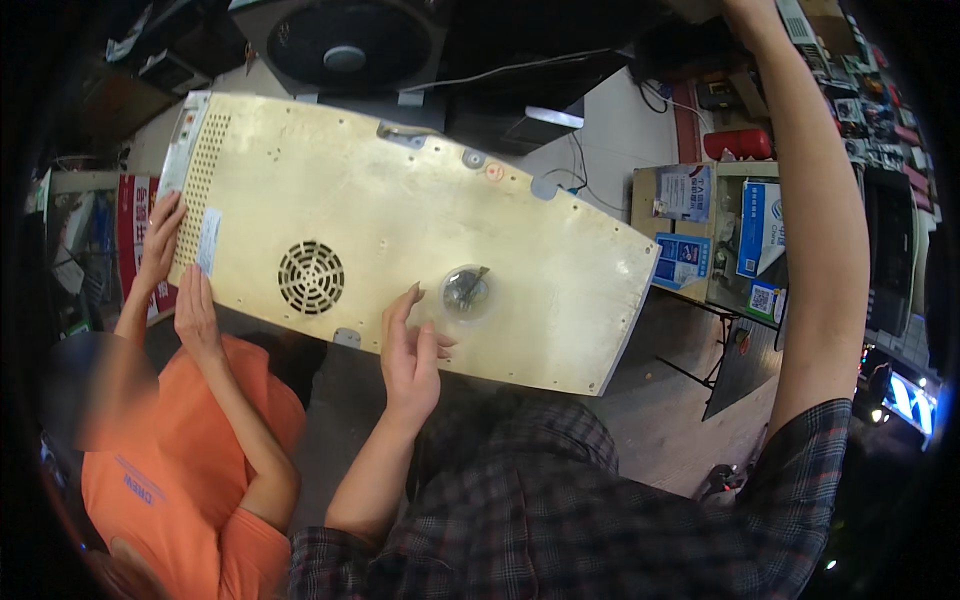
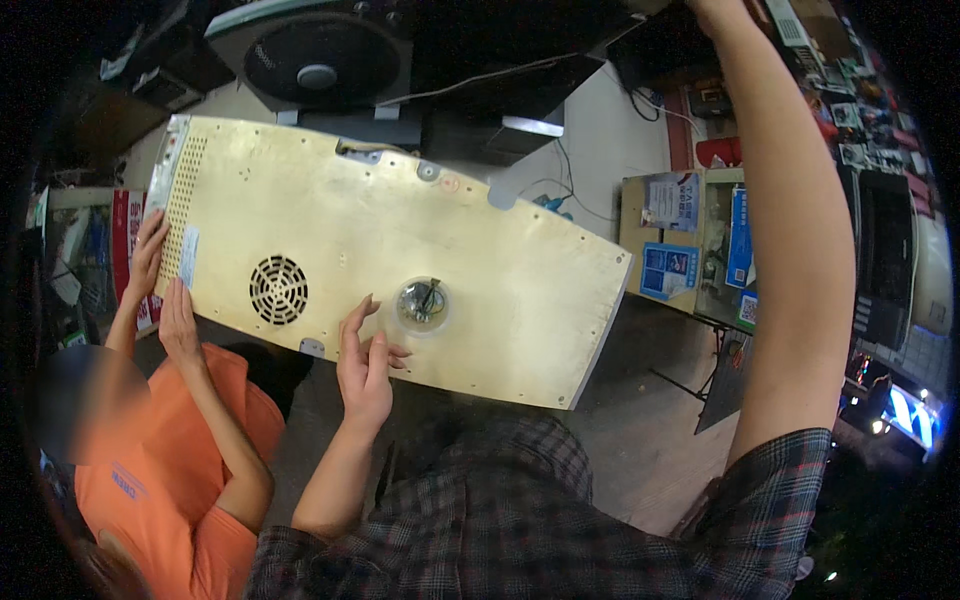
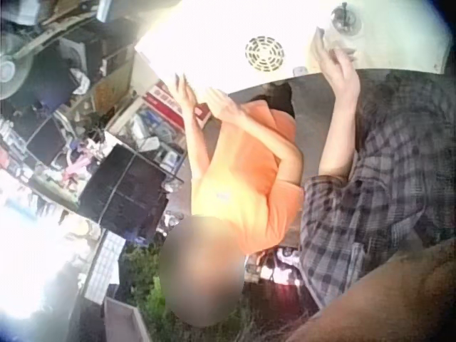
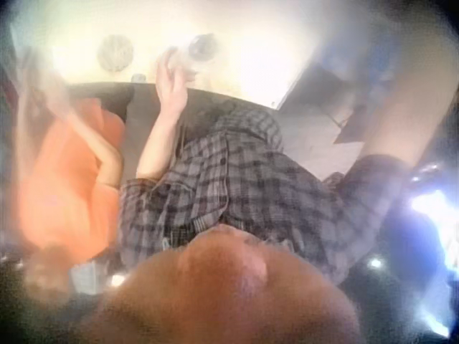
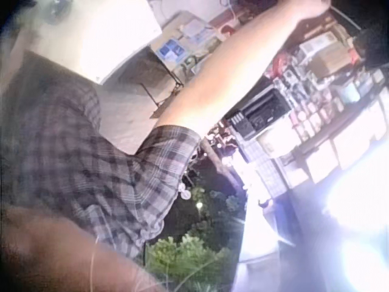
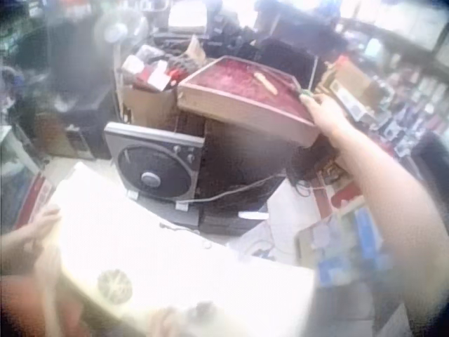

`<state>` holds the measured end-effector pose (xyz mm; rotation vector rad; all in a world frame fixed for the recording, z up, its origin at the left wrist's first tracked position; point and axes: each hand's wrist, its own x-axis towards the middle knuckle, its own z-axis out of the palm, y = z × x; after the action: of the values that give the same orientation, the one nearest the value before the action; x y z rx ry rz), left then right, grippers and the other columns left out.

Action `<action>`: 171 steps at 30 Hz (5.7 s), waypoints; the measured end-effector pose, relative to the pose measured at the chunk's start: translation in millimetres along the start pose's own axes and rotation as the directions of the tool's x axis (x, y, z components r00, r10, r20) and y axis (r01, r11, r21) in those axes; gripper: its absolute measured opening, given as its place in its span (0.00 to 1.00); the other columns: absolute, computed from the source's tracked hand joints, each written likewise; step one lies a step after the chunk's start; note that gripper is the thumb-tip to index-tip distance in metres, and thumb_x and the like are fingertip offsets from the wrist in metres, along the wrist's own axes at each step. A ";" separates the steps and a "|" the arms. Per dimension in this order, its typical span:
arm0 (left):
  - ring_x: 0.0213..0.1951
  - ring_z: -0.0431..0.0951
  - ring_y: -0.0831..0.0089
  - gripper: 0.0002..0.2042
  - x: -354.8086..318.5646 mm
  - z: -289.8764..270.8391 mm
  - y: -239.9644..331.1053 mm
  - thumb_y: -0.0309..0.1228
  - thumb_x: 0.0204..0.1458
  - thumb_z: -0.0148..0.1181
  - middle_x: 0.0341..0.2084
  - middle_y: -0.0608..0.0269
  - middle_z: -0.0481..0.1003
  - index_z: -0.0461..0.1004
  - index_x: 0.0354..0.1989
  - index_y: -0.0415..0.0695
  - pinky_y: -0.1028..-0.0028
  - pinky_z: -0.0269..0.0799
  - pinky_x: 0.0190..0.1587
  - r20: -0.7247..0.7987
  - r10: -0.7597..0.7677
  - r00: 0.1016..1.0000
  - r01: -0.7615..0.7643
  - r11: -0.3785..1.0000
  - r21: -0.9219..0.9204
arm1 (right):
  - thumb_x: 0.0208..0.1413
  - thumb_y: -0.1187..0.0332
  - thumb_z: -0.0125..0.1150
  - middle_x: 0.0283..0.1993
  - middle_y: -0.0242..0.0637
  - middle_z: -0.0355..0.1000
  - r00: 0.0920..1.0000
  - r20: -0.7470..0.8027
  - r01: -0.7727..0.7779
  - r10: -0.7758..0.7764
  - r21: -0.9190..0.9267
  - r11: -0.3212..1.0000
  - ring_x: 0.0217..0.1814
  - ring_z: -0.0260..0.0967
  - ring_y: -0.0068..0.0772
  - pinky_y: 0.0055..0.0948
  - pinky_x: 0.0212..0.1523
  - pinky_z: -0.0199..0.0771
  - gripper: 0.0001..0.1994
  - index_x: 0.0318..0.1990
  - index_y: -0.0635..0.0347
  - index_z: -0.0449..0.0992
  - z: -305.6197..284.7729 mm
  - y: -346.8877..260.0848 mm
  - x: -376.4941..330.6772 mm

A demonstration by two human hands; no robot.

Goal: The person aligns and secures a white plastic cover onto an open electronics chassis with the help of a coworker. They then attach a metal backplate, retrieve a container of screws, and use a screwdriver to fasten the backplate to the chassis.

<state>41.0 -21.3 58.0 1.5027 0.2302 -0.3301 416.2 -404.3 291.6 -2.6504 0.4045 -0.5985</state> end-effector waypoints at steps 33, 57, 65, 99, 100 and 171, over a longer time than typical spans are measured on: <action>0.60 0.68 0.52 0.52 -13.7 -2.7 7.3 0.34 0.46 0.81 0.59 0.48 0.68 0.53 0.77 0.37 0.57 0.66 0.64 0.192 0.395 0.898 -0.387 0.506 0.771 | 0.64 0.47 0.68 0.53 0.54 0.76 0.991 0.100 -0.071 -0.084 0.953 0.294 0.48 0.79 0.40 0.31 0.44 0.84 0.28 0.59 0.56 0.66 -122.1 49.9 -429.2; 0.47 0.79 0.63 0.15 -80.9 -12.7 -36.8 0.25 0.60 0.67 0.45 0.54 0.77 0.77 0.55 0.38 0.70 0.75 0.48 -0.047 0.272 0.961 -0.215 0.845 0.490 | 0.63 0.63 0.73 0.54 0.57 0.78 0.924 0.131 0.026 -0.360 0.917 0.399 0.55 0.82 0.50 0.42 0.56 0.84 0.24 0.58 0.61 0.66 -89.7 25.0 -433.5; 0.46 0.78 0.69 0.13 -81.2 -21.4 -39.1 0.23 0.63 0.63 0.45 0.58 0.76 0.78 0.55 0.38 0.72 0.75 0.49 -0.018 0.200 0.980 -0.168 0.866 0.471 | 0.62 0.64 0.74 0.53 0.57 0.78 0.897 0.162 0.044 -0.411 0.893 0.448 0.54 0.82 0.50 0.42 0.54 0.84 0.24 0.58 0.61 0.67 -85.5 12.1 -431.5; 0.61 0.71 0.51 0.20 54.1 20.0 51.4 0.27 0.54 0.73 0.57 0.53 0.72 0.80 0.55 0.45 0.58 0.70 0.63 0.384 0.374 0.844 -0.522 0.411 0.747 | 0.65 0.42 0.65 0.48 0.50 0.80 0.995 -0.063 0.095 -0.075 0.798 0.595 0.43 0.80 0.32 0.25 0.38 0.84 0.30 0.55 0.57 0.64 -110.9 24.7 -448.1; 0.61 0.71 0.52 0.19 57.6 21.0 52.3 0.27 0.54 0.73 0.56 0.53 0.73 0.80 0.54 0.44 0.58 0.70 0.62 0.390 0.352 0.851 -0.516 0.420 0.747 | 0.64 0.41 0.65 0.48 0.50 0.79 0.995 -0.064 0.094 -0.072 0.802 0.590 0.43 0.79 0.31 0.24 0.36 0.84 0.30 0.55 0.57 0.64 -112.2 25.9 -448.6; 0.35 0.75 0.62 0.12 57.3 21.5 51.2 0.31 0.50 0.76 0.32 0.60 0.72 0.83 0.41 0.42 0.65 0.73 0.40 0.467 0.484 0.740 -0.620 0.221 0.753 | 0.65 0.42 0.65 0.49 0.51 0.79 1.000 -0.025 0.030 -0.015 0.862 0.505 0.37 0.79 0.27 0.21 0.32 0.82 0.29 0.56 0.55 0.64 -118.3 47.6 -464.4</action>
<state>111.5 -44.9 87.0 2.4856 -0.7646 0.1044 -50.0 -317.1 207.9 -1.6530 0.0185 -0.6086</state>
